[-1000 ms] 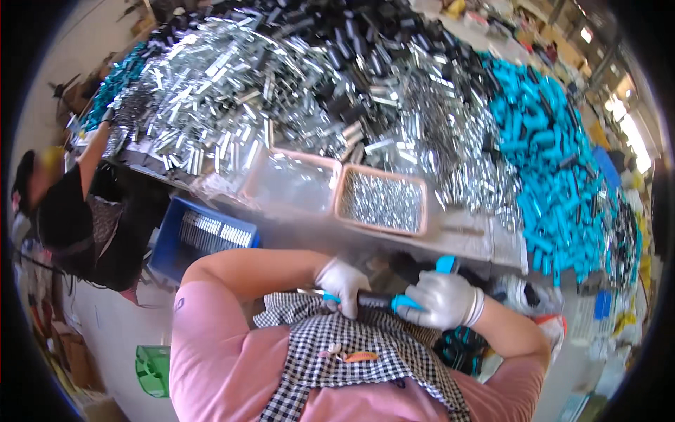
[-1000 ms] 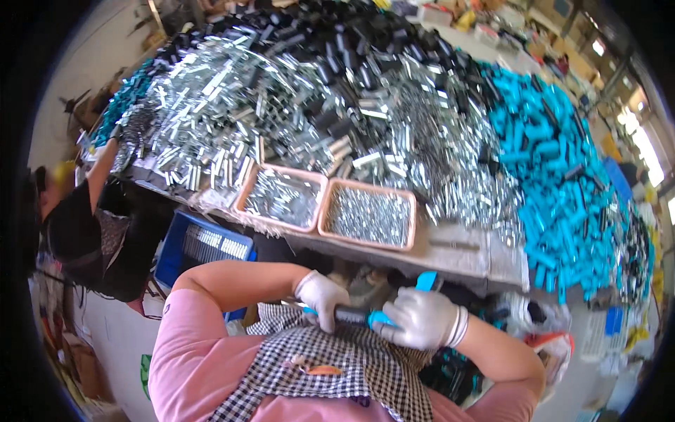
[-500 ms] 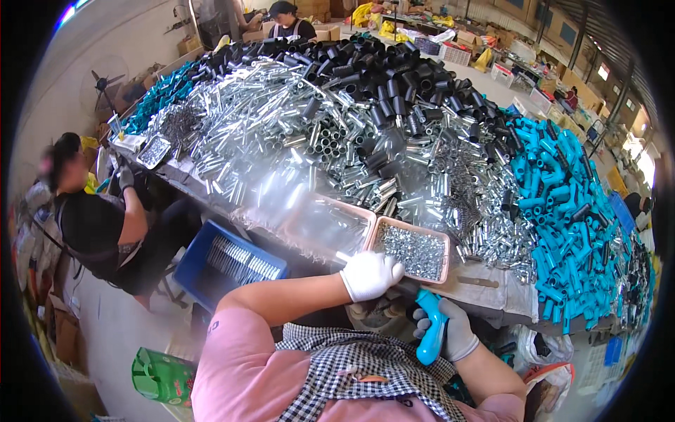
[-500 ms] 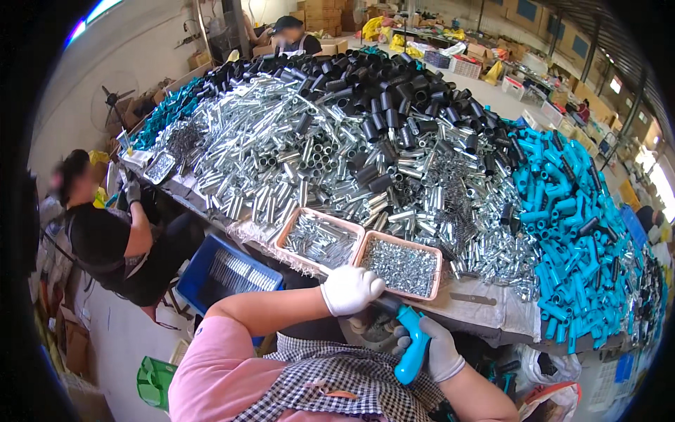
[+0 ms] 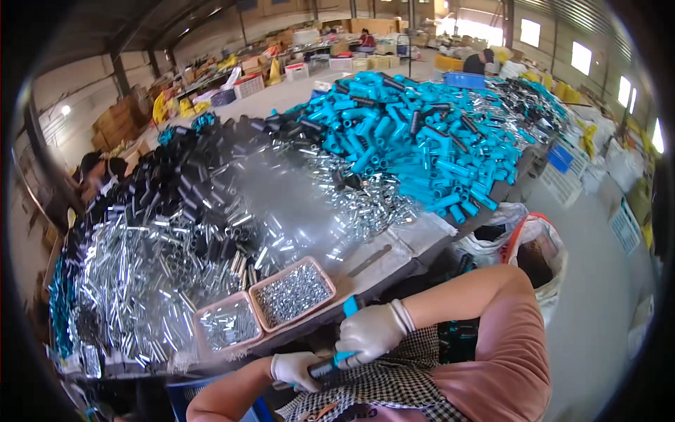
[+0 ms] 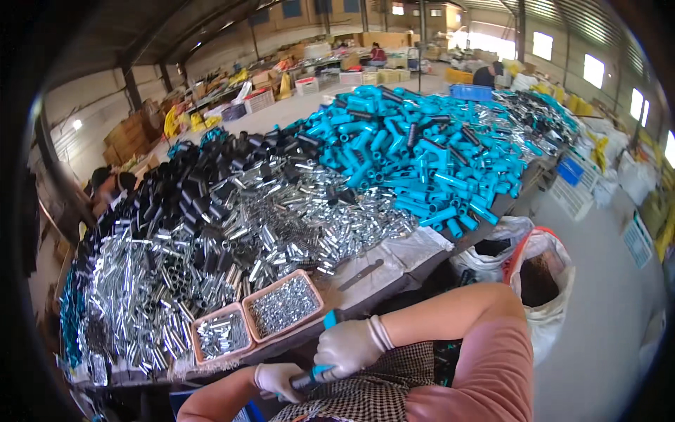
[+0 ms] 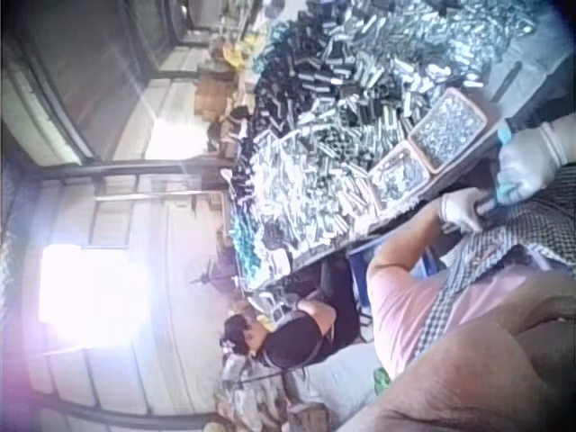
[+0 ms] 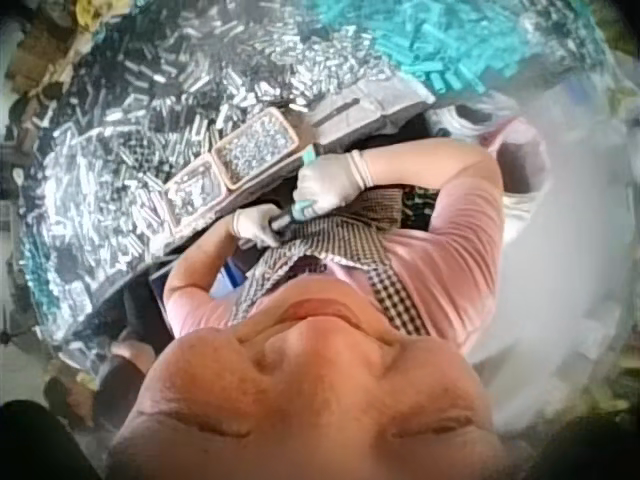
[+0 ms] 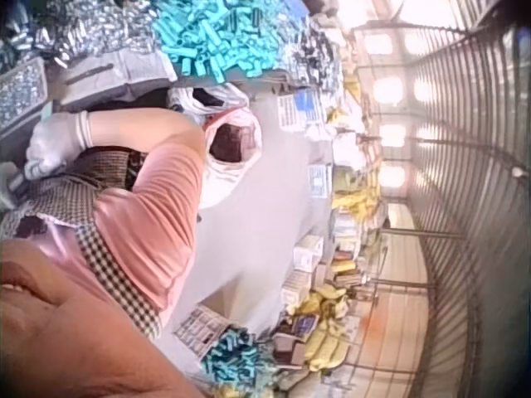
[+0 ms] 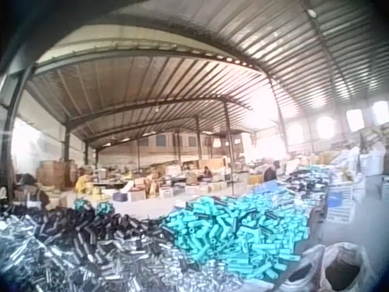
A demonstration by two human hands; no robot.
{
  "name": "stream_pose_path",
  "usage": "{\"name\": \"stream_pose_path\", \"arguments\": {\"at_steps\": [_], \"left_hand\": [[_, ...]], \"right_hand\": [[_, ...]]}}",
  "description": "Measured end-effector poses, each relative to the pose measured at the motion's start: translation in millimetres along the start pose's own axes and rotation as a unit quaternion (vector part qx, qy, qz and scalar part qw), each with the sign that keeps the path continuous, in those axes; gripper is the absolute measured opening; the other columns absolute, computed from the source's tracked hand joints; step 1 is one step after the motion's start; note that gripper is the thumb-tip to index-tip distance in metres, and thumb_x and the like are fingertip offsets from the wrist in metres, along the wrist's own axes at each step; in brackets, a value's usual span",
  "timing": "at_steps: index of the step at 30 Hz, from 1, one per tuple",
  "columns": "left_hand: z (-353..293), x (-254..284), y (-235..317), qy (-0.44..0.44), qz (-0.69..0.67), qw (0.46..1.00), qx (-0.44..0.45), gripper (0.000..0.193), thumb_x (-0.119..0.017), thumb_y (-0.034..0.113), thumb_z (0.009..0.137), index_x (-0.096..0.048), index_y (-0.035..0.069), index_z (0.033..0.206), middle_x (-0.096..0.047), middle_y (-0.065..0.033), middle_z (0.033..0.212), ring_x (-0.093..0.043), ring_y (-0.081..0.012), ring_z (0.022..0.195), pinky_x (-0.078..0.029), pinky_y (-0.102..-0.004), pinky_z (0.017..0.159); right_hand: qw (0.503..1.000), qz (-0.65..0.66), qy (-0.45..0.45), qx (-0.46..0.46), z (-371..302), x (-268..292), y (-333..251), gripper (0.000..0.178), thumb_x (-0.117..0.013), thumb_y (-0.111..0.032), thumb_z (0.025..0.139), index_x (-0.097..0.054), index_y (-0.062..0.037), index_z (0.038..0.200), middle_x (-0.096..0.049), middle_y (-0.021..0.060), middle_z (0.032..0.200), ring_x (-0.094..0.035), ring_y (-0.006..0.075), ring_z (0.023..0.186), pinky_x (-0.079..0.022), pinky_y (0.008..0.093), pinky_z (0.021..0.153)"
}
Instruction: Assembling plastic handles and metal components at a manufacturing workbench.
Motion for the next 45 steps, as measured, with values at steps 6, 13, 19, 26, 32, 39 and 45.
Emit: {"name": "stream_pose_path", "arguments": {"at_steps": [6,13,19,26,32,39,45], "left_hand": [[4.9,0.8,-16.4,-0.052,0.021,0.998,0.006,0.018,-0.073,0.017,0.076,-0.064,0.002,0.080,-0.059,-0.0024,0.058,-0.055,-0.0099,0.049,-0.045,-0.0263,0.049],[-32.6,34.6,4.1,0.397,0.267,0.878,0.007,0.030,-0.075,0.029,0.071,-0.068,0.006,0.090,-0.067,-0.0174,0.076,-0.067,-0.0311,0.068,-0.053,-0.0399,0.067],[-51.8,55.0,21.6,0.504,0.442,0.740,0.059,0.019,-0.066,0.022,0.072,-0.061,0.009,0.085,-0.066,-0.0149,0.072,-0.067,-0.0354,0.067,-0.054,-0.0459,0.063],[-62.3,59.3,37.7,0.533,0.609,0.588,-0.005,0.017,-0.066,0.018,0.069,-0.056,0.011,0.079,-0.057,-0.0073,0.066,-0.061,-0.0257,0.055,-0.049,-0.0404,0.049],[-87.0,73.4,73.3,0.522,0.727,0.370,-0.248,0.017,-0.064,0.011,0.064,-0.056,0.008,0.079,-0.052,-0.0021,0.072,-0.055,-0.0169,0.057,-0.046,-0.0311,0.048],[-88.8,71.9,60.4,0.577,0.590,0.529,-0.197,0.038,-0.075,0.030,0.061,-0.057,0.010,0.088,-0.056,-0.0058,0.072,-0.059,-0.0248,0.059,-0.048,-0.0385,0.052],[-59.5,52.6,30.9,0.602,0.483,0.630,-0.086,0.029,-0.072,0.017,0.061,-0.058,0.012,0.085,-0.058,-0.0090,0.071,-0.061,-0.0306,0.061,-0.050,-0.0434,0.055]], "right_hand": [[0.989,-0.126,0.023,0.078,0.4,0.7,-12.6,0.032,-0.060,-0.031,0.090,-0.055,-0.0020,0.078,-0.054,0.0105,0.062,-0.056,0.0293,0.058,-0.047,0.0409,0.053],[0.990,-0.004,0.091,-0.105,-11.3,-6.2,26.3,0.023,-0.057,-0.022,0.089,-0.061,-0.0065,0.107,-0.059,0.0145,0.079,-0.061,0.0345,0.067,-0.048,0.0451,0.057],[0.953,0.148,0.037,-0.261,-4.1,-7.3,52.9,0.048,-0.065,-0.018,0.075,-0.063,-0.0102,0.122,-0.067,0.0147,0.093,-0.065,0.0347,0.083,-0.054,0.0418,0.075],[0.630,0.621,0.143,-0.443,-19.6,-37.5,57.9,0.046,-0.065,-0.008,0.081,-0.058,-0.0046,0.127,-0.065,0.0090,0.089,-0.066,0.0174,0.069,-0.056,0.0337,0.065],[0.091,0.978,0.146,-0.121,18.8,-81.4,7.6,0.064,-0.064,-0.034,0.090,-0.042,0.0040,0.137,-0.064,0.0173,0.113,-0.068,0.0250,0.088,-0.056,0.0430,0.082],[0.640,0.620,0.205,-0.406,-22.6,-69.1,48.2,0.042,-0.050,-0.027,0.098,-0.051,-0.0011,0.132,-0.068,0.0202,0.109,-0.068,0.0270,0.090,-0.054,0.0418,0.084],[0.881,-0.066,0.434,-0.177,-56.1,48.0,19.1,0.072,-0.063,-0.053,0.087,-0.050,-0.0001,0.134,-0.053,0.0285,0.129,-0.052,0.0458,0.121,-0.038,0.0478,0.106]]}}
Point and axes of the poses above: each hand's wrist, its own z-axis towards the middle knuckle, its own x-axis out of the back of the hand, y = z × x, the point moved 6 cm from there along z, towards the middle knuckle
